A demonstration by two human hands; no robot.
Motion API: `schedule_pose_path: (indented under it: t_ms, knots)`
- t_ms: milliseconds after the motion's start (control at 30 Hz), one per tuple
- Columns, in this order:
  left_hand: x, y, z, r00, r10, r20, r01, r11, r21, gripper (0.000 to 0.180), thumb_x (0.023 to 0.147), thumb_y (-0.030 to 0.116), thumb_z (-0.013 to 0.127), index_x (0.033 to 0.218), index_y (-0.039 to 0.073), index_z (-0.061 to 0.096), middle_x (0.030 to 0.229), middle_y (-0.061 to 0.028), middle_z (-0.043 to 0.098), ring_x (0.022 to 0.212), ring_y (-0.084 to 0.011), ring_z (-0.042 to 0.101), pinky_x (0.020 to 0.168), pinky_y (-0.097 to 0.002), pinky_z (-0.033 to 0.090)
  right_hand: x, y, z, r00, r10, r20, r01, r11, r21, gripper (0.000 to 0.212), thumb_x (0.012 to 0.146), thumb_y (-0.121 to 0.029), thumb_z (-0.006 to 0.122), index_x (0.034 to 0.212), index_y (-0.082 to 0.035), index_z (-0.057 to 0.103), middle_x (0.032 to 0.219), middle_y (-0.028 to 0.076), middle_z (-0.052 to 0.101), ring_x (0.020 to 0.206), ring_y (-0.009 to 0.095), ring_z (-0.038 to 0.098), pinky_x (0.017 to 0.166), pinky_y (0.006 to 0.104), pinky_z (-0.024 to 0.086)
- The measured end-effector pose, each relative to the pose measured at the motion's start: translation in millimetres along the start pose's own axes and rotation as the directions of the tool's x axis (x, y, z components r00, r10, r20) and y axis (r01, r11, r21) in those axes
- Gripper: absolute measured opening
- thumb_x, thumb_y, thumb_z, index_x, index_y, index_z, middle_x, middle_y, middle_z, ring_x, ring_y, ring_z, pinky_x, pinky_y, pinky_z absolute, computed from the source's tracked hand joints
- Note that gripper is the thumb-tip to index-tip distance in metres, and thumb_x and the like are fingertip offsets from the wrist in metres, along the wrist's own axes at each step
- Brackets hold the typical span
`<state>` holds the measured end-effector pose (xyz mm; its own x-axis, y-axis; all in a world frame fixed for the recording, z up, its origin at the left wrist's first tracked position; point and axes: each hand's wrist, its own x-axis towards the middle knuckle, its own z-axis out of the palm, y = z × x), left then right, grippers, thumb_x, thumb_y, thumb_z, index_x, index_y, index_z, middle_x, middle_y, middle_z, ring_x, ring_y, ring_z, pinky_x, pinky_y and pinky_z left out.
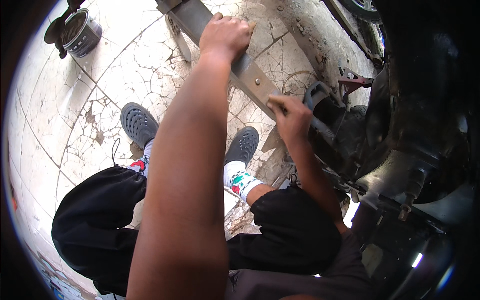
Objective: The person kneels under a vehicle and uses a small metal file to smooth a section of the vehicle's undercarriage frame. They repeatedly rub the file back and forth along the metal beam, occasionally pausing to inspect the surface.
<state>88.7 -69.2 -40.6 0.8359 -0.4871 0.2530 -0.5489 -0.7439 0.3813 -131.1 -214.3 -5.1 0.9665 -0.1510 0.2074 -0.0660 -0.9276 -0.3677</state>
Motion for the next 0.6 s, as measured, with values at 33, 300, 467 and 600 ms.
schedule_pose_path:
  t_ms: [33,300,467,600]
  knots:
    - [-1,-1,-2,1.000,0.001,0.010,-0.001,1.000,-0.003,0.049,0.111,0.032,0.037,0.095,0.012,0.079,0.103,-0.0108,0.080,0.102,-0.0225,0.075,0.106,-0.0400,0.046,1,-2,0,1.000,-0.028,-0.005,0.028,0.999,0.018,0.020,0.082,-0.007,0.084,0.101,-0.010,0.078,0.095,0.011,0.076,0.088,0.030,0.073,0.076,0.0382,0.058]
    - [0,0,-3,0.999,0.030,0.018,-0.030,0.999,-0.020,0.028,0.096,0.020,0.050,0.089,0.012,0.076,0.098,-0.0107,0.079,0.100,-0.0235,0.074,0.103,-0.0391,0.047,15,1,3,0.999,-0.027,-0.031,0.028,0.999,0.028,0.017,0.084,-0.004,0.082,0.101,-0.007,0.078,0.095,0.011,0.076,0.088,0.029,0.073,0.076,0.0369,0.058]
    - [1,-2,-5,1.000,0.017,0.023,-0.016,1.000,-0.005,0.029,0.098,0.021,0.050,0.093,0.010,0.076,0.099,-0.0103,0.078,0.101,-0.0240,0.073,0.104,-0.0392,0.048,0,-10,1,0.999,-0.037,0.013,0.036,0.997,0.063,0.019,0.083,-0.004,0.083,0.101,-0.008,0.079,0.096,0.010,0.076,0.089,0.029,0.073,0.075,0.0375,0.058]
    - [-2,-4,-3,0.996,0.082,-0.025,-0.081,0.996,0.048,0.029,0.099,0.021,0.050,0.095,0.010,0.077,0.099,-0.0105,0.078,0.102,-0.0233,0.073,0.105,-0.0400,0.047,12,5,3,0.998,0.050,-0.041,-0.049,0.998,0.029,0.019,0.082,-0.004,0.084,0.100,-0.006,0.078,0.095,0.012,0.076,0.085,0.029,0.074,0.074,0.0365,0.058]
